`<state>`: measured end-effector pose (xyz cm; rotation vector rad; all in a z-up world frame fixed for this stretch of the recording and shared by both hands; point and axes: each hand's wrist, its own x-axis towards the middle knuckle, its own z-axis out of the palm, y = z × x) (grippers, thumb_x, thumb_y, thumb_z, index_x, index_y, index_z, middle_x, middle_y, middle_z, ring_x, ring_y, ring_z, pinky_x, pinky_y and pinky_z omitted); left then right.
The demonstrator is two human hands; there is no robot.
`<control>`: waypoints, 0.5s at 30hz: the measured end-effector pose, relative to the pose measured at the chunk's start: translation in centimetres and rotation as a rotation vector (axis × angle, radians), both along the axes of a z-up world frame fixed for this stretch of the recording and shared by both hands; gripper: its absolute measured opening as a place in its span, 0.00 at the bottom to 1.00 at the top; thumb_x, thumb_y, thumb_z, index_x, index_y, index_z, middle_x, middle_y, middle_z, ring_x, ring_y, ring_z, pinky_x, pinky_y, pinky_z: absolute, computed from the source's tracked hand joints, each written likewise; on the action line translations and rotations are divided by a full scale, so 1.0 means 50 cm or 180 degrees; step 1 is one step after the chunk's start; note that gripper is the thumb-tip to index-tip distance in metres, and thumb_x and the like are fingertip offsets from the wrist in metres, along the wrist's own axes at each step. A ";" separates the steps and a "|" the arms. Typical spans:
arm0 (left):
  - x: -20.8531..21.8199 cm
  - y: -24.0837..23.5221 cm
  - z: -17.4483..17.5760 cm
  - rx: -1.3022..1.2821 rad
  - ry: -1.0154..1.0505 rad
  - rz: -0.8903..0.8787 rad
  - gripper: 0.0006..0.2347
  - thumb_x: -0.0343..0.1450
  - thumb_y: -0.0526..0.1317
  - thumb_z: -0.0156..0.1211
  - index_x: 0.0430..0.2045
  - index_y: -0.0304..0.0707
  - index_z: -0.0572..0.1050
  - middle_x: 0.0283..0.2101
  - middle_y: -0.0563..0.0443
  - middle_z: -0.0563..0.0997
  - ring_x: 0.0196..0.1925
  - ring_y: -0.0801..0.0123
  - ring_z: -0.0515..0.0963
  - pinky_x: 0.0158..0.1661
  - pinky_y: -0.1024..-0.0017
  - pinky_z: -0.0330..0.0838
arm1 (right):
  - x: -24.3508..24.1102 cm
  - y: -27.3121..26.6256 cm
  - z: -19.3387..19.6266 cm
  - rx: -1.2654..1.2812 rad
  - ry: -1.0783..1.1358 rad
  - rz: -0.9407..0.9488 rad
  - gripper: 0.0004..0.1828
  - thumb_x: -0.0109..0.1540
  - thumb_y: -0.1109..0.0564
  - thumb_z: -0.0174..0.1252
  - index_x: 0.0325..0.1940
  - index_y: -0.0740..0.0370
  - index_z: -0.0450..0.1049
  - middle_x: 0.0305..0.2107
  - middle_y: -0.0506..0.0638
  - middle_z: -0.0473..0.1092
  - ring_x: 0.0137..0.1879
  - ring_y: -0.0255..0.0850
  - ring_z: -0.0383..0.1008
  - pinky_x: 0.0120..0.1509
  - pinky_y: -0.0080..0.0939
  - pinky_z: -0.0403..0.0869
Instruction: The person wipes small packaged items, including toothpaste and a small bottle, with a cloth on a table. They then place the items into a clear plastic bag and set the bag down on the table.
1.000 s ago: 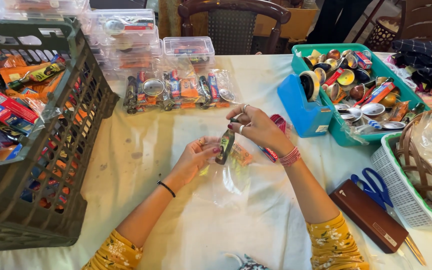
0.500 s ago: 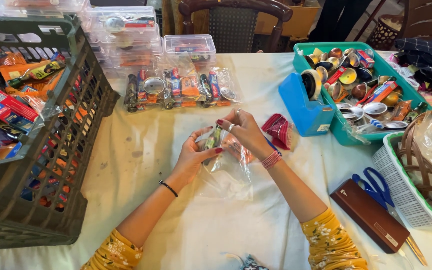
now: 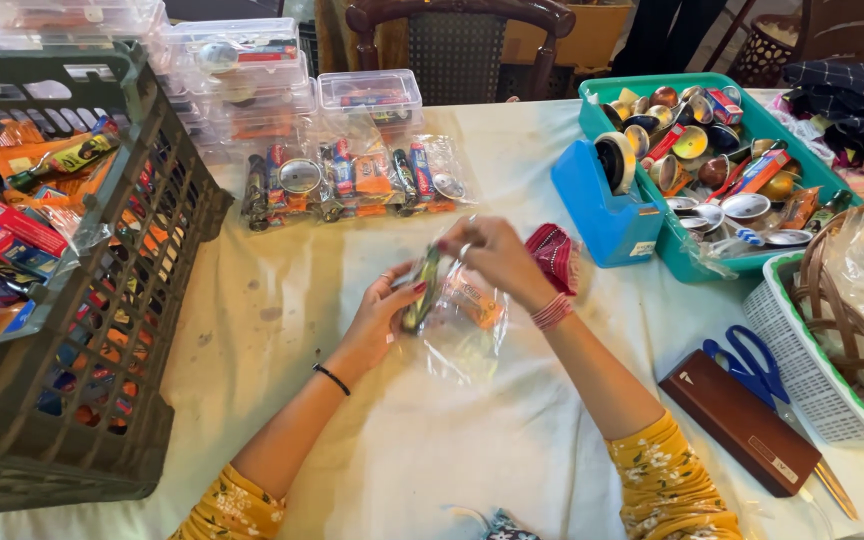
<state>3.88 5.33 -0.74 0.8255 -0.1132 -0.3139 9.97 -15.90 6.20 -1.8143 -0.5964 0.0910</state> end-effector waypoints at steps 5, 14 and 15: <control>0.009 0.012 -0.039 0.0753 -0.0440 -0.0558 0.20 0.76 0.33 0.61 0.60 0.18 0.65 0.50 0.38 0.82 0.46 0.60 0.85 0.49 0.63 0.82 | -0.008 -0.035 0.049 0.0228 0.0187 -0.0411 0.09 0.65 0.56 0.63 0.40 0.67 0.79 0.27 0.44 0.74 0.31 0.27 0.69 0.35 0.30 0.68; -0.017 0.006 0.023 0.0349 -0.0670 -0.0894 0.28 0.72 0.28 0.60 0.69 0.34 0.58 0.62 0.44 0.75 0.60 0.68 0.77 0.58 0.70 0.74 | 0.023 -0.063 0.028 0.0046 -0.0147 -0.0586 0.07 0.63 0.60 0.63 0.39 0.69 0.78 0.32 0.50 0.79 0.37 0.29 0.78 0.41 0.30 0.76; -0.021 0.007 0.031 0.0314 -0.0741 -0.1008 0.28 0.72 0.29 0.58 0.69 0.34 0.58 0.66 0.44 0.72 0.63 0.68 0.75 0.60 0.70 0.73 | 0.029 -0.066 0.023 0.0068 -0.0198 -0.0610 0.07 0.63 0.61 0.63 0.39 0.69 0.78 0.32 0.51 0.79 0.38 0.30 0.79 0.42 0.30 0.76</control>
